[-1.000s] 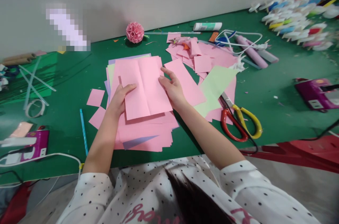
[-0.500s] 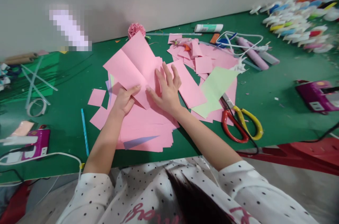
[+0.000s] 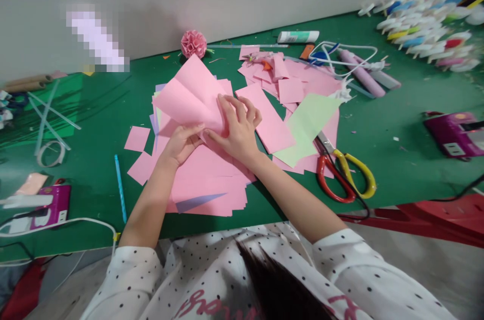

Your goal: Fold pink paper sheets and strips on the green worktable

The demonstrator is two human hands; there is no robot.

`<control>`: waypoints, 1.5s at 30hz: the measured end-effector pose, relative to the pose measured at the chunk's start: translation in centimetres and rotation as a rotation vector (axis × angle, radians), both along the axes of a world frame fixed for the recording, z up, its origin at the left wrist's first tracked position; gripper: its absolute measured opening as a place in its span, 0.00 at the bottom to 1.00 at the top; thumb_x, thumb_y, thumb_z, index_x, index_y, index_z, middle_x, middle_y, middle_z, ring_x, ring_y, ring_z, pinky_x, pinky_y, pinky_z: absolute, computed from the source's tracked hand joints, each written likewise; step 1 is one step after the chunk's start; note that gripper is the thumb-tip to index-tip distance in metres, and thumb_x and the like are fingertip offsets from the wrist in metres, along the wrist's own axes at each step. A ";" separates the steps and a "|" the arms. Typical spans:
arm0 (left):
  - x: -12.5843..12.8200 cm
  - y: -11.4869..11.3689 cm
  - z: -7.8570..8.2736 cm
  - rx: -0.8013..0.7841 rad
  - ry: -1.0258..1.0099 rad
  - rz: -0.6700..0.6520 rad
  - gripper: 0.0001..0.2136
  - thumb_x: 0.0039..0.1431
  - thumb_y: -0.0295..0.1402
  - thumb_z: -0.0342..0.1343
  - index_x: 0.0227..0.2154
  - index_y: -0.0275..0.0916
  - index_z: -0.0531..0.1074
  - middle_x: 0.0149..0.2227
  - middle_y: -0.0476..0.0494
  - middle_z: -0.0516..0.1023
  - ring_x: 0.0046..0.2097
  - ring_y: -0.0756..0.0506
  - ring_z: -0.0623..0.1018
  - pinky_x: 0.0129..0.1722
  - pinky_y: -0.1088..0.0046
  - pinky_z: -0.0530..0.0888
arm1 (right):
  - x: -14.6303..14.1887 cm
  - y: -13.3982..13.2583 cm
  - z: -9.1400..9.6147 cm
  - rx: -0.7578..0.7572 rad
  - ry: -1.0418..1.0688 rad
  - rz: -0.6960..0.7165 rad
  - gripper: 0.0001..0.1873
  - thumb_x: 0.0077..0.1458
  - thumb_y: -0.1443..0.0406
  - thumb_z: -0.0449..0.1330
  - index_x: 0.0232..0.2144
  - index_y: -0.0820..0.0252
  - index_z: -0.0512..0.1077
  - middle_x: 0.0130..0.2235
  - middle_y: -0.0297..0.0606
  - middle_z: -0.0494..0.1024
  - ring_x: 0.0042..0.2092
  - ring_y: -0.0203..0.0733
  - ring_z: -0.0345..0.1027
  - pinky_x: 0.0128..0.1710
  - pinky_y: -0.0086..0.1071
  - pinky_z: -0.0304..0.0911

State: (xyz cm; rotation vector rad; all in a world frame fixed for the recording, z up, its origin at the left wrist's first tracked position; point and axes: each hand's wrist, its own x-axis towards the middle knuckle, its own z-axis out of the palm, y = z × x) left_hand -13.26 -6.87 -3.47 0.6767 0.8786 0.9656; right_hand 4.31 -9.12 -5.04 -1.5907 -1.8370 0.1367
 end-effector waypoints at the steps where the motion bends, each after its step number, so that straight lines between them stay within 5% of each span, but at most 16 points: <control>1: 0.0 0.0 0.0 -0.008 -0.006 0.010 0.09 0.48 0.27 0.71 0.33 0.37 0.81 0.34 0.46 0.84 0.37 0.47 0.82 0.40 0.69 0.79 | 0.0 0.0 0.1 -0.005 0.000 0.009 0.41 0.62 0.42 0.55 0.70 0.52 0.59 0.69 0.48 0.64 0.71 0.66 0.48 0.67 0.61 0.41; 8: 0.5 0.0 0.8 -0.016 -0.051 0.054 0.14 0.44 0.25 0.71 0.36 0.39 0.82 0.39 0.47 0.85 0.41 0.46 0.82 0.42 0.69 0.78 | 0.1 0.0 0.3 -0.046 0.038 0.067 0.39 0.64 0.43 0.53 0.70 0.53 0.57 0.66 0.48 0.70 0.73 0.63 0.45 0.68 0.61 0.39; 15: 0.5 0.0 0.9 0.116 -0.031 0.051 0.13 0.45 0.27 0.70 0.36 0.42 0.81 0.38 0.48 0.84 0.43 0.43 0.82 0.44 0.62 0.78 | 0.3 -0.2 0.8 -0.067 0.021 0.112 0.27 0.68 0.50 0.51 0.64 0.50 0.67 0.65 0.44 0.72 0.76 0.59 0.41 0.70 0.61 0.32; 21: 0.5 0.5 0.4 0.180 -0.009 0.125 0.12 0.43 0.28 0.71 0.33 0.45 0.81 0.37 0.50 0.84 0.46 0.43 0.82 0.51 0.61 0.79 | 0.3 -0.3 1.1 -0.015 0.052 0.027 0.20 0.69 0.57 0.51 0.58 0.46 0.73 0.57 0.39 0.80 0.69 0.59 0.55 0.69 0.62 0.35; 24: 0.6 0.7 0.1 0.272 0.091 0.203 0.19 0.45 0.34 0.72 0.43 0.45 0.80 0.45 0.46 0.84 0.55 0.40 0.80 0.58 0.60 0.75 | 0.3 -0.2 1.0 -0.013 0.068 0.001 0.22 0.69 0.59 0.50 0.61 0.47 0.71 0.54 0.41 0.82 0.68 0.58 0.57 0.69 0.64 0.33; 27: 0.8 0.3 0.2 0.475 0.358 0.415 0.34 0.48 0.40 0.74 0.59 0.48 0.70 0.60 0.41 0.76 0.67 0.37 0.70 0.65 0.60 0.69 | 0.4 0.0 1.1 -0.010 0.095 -0.036 0.22 0.69 0.61 0.48 0.59 0.48 0.72 0.54 0.44 0.81 0.70 0.57 0.55 0.69 0.65 0.31; 31: 0.7 -0.9 0.8 0.672 0.672 0.598 0.49 0.45 0.41 0.77 0.68 0.54 0.56 0.76 0.42 0.49 0.78 0.35 0.37 0.71 0.53 0.59 | 0.8 0.0 1.3 0.016 0.109 -0.059 0.21 0.69 0.64 0.46 0.53 0.48 0.76 0.51 0.42 0.83 0.72 0.57 0.54 0.69 0.66 0.28; 34: 0.5 -1.3 0.7 0.730 0.747 0.468 0.38 0.46 0.43 0.76 0.61 0.49 0.68 0.76 0.44 0.49 0.77 0.34 0.26 0.74 0.47 0.49 | 1.0 0.1 1.0 0.063 0.070 -0.041 0.21 0.70 0.65 0.46 0.51 0.46 0.77 0.51 0.40 0.84 0.72 0.57 0.54 0.68 0.66 0.29; 39: 0.3 -0.7 -0.6 0.900 1.141 0.183 0.12 0.64 0.48 0.60 0.46 0.52 0.78 0.66 0.49 0.73 0.78 0.36 0.42 0.73 0.40 0.32 | 0.9 0.6 -0.2 0.157 -0.033 -0.021 0.17 0.70 0.64 0.49 0.48 0.48 0.78 0.53 0.40 0.83 0.71 0.57 0.55 0.68 0.66 0.32; 45: -0.3 -0.4 -1.5 1.093 1.394 0.231 0.10 0.63 0.46 0.58 0.46 0.56 0.76 0.62 0.50 0.78 0.76 0.37 0.53 0.72 0.35 0.31 | 0.4 0.5 -0.6 0.200 -0.147 -0.015 0.13 0.69 0.62 0.54 0.49 0.47 0.78 0.55 0.39 0.82 0.72 0.58 0.53 0.68 0.64 0.32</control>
